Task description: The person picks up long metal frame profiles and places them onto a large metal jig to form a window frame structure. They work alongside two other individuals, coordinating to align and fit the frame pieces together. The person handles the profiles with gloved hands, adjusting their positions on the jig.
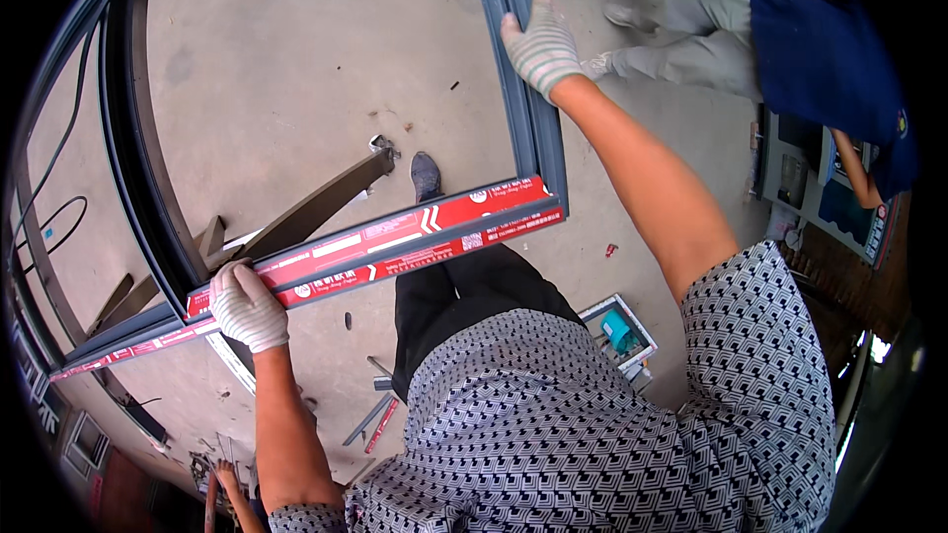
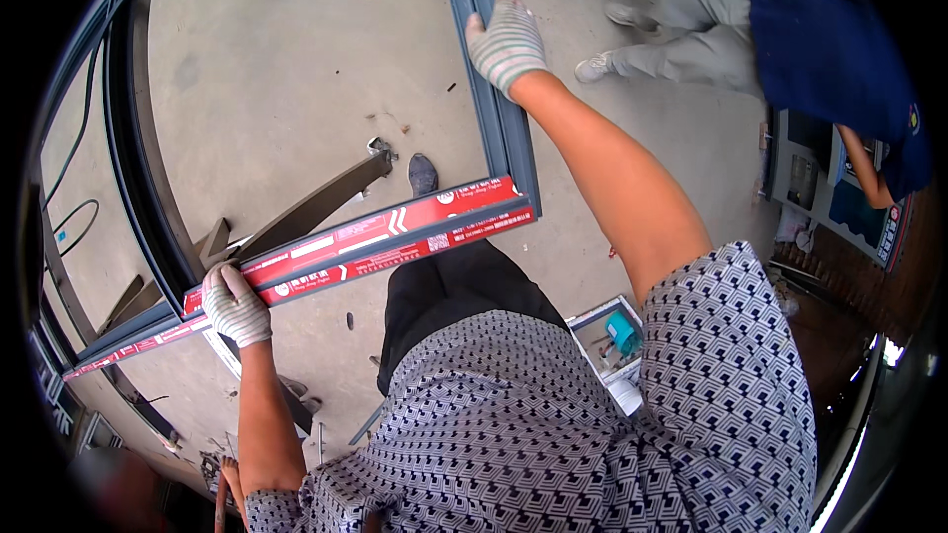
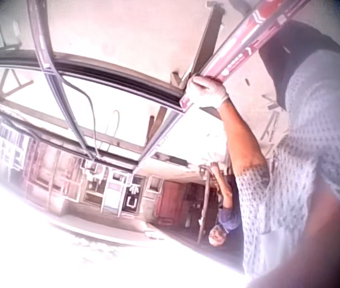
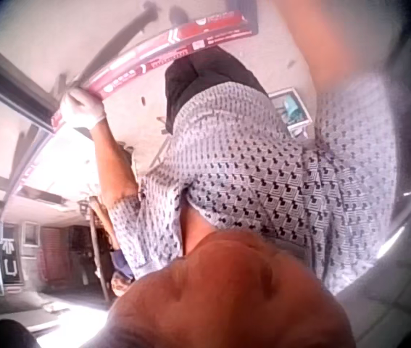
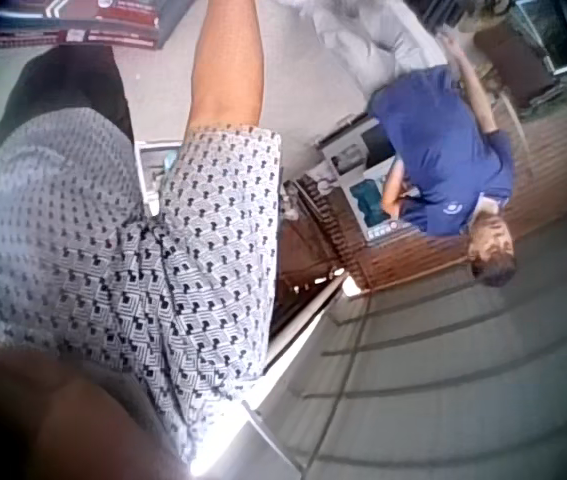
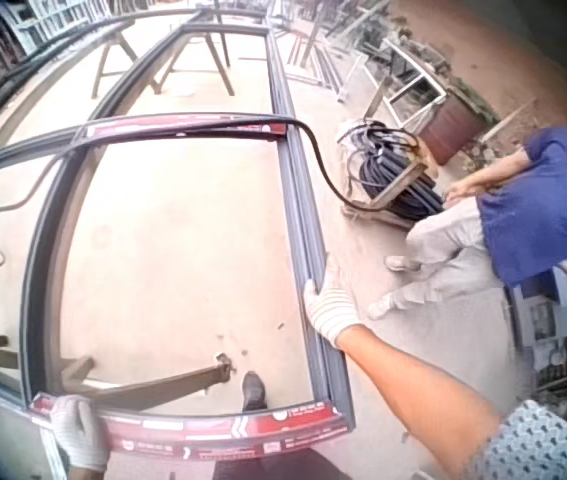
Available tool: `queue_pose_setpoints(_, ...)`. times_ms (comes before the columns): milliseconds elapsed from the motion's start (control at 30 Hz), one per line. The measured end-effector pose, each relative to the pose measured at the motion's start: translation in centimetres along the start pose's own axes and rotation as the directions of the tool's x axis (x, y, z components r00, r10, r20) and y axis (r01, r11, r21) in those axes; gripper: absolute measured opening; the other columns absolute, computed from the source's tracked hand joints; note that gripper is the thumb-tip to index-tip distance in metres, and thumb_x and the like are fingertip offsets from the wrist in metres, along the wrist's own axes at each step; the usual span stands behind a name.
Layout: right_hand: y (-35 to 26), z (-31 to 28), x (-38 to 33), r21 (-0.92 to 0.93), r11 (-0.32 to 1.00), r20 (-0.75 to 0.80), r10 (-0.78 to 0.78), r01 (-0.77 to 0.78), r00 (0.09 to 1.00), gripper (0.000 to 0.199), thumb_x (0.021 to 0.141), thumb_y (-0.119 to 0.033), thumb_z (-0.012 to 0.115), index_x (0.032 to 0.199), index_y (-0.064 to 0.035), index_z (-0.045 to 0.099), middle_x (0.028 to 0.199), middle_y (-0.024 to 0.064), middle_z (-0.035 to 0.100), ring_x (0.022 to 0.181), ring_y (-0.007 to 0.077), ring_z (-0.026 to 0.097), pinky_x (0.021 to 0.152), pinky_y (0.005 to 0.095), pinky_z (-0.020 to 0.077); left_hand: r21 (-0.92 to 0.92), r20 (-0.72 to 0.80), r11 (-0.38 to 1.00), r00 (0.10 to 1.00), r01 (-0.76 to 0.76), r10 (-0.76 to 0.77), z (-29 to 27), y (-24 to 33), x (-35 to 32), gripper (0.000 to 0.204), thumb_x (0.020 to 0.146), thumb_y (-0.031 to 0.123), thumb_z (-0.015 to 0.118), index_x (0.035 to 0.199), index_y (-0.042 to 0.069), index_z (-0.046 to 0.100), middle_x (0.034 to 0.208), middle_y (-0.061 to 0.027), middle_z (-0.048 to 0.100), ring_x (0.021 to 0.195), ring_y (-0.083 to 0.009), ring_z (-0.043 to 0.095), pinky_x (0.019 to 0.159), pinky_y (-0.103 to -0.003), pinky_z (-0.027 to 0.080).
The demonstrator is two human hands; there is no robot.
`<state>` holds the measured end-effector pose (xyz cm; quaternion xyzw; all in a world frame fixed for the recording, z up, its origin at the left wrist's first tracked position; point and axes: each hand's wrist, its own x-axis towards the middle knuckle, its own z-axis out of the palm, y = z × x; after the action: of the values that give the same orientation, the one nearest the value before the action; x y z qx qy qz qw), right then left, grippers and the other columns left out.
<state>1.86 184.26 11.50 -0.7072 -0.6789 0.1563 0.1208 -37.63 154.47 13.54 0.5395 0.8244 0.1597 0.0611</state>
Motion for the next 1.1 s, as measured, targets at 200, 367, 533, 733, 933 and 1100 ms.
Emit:
queue_pose_setpoints(200, 0.1, 0.3, 0.1, -0.037, 0.999, -0.001, -0.011, 0.011, 1.0, 0.064, 0.096, -0.028, 0.056, 0.146, 0.0046, 0.034, 0.135, 0.0285, 0.054, 0.128, 0.0423, 0.052, 0.109, 0.0477, 0.0436, 0.035, 0.035, 0.999, 0.999, 0.04, -0.042, 0.0, -0.2, -0.4, 0.025, 0.097, 0.018, 0.052, 0.092, 0.002, 0.07, 0.096, -0.0175, 0.07, 0.093, -0.0362, 0.064, 0.089, -0.044, 0.049)
queue_pose_setpoints(367, -0.4, -0.3, 0.2, -0.032, 0.999, 0.035, 0.007, -0.006, 0.999, 0.061, 0.097, -0.027, 0.056, 0.144, 0.0054, 0.036, 0.133, 0.0275, 0.056, 0.126, 0.0407, 0.053, 0.108, 0.0473, 0.0452, 0.206, -0.03, 0.978, 0.999, -0.03, 0.037, 0.0, 1.3, -1.0, 0.023, 0.096, 0.02, 0.055, 0.096, 0.003, 0.07, 0.103, -0.0157, 0.069, 0.103, -0.0362, 0.062, 0.101, -0.048, 0.043)
queue_pose_setpoints(533, -0.1, -0.6, 0.6, -0.012, 0.999, 0.104, 0.031, -0.029, 0.994, 0.057, 0.096, -0.026, 0.058, 0.14, 0.0056, 0.038, 0.128, 0.0263, 0.058, 0.123, 0.0394, 0.055, 0.105, 0.0467, 0.0477, 0.097, -0.007, 0.977, 0.981, -0.19, 0.192, 2.9, 10.0, -3.7, 0.019, 0.093, 0.019, 0.058, 0.103, 0.006, 0.068, 0.106, -0.0138, 0.068, 0.108, -0.0327, 0.062, 0.112, -0.055, 0.035)
queue_pose_setpoints(733, 0.2, 0.0, 0.7, 0.041, 0.999, 0.072, -0.005, 0.002, 0.997, 0.048, 0.095, -0.022, 0.06, 0.129, 0.0049, 0.041, 0.122, 0.0275, 0.058, 0.121, 0.0376, 0.054, 0.103, 0.0469, 0.0489, 0.052, 0.051, 0.994, 0.994, -0.096, 0.093, 6.1, 22.5, -5.1, 0.02, 0.092, 0.024, 0.059, 0.095, 0.009, 0.072, 0.1, -0.0099, 0.071, 0.104, -0.0304, 0.064, 0.111, -0.051, 0.035)
queue_pose_setpoints(933, 0.5, -0.3, 0.5, 0.17, 0.981, 0.097, -0.112, 0.095, 0.989, 0.049, 0.09, -0.017, 0.063, 0.122, 0.0099, 0.037, 0.119, 0.0317, 0.053, 0.123, 0.0399, 0.049, 0.104, 0.0465, 0.046, 0.071, 0.028, 0.997, 0.999, -0.032, 0.03, 6.7, 23.5, -5.0, 0.017, 0.088, 0.019, 0.057, 0.087, 0.01, 0.071, 0.092, -0.0085, 0.071, 0.095, -0.03, 0.065, 0.107, -0.048, 0.04)
queue_pose_setpoints(1100, 0.9, -0.5, 1.1, 0.173, 0.979, 0.128, -0.133, 0.11, 0.983, 0.053, 0.087, -0.018, 0.066, 0.123, 0.0088, 0.037, 0.123, 0.0323, 0.051, 0.125, 0.0405, 0.047, 0.106, 0.0469, 0.0444, 0.07, 0.046, 0.997, 0.999, -0.015, 0.011, 6.5, 23.9, -4.5, 0.015, 0.084, 0.016, 0.057, 0.083, 0.009, 0.07, 0.087, -0.0101, 0.069, 0.09, -0.0329, 0.064, 0.105, -0.048, 0.043)
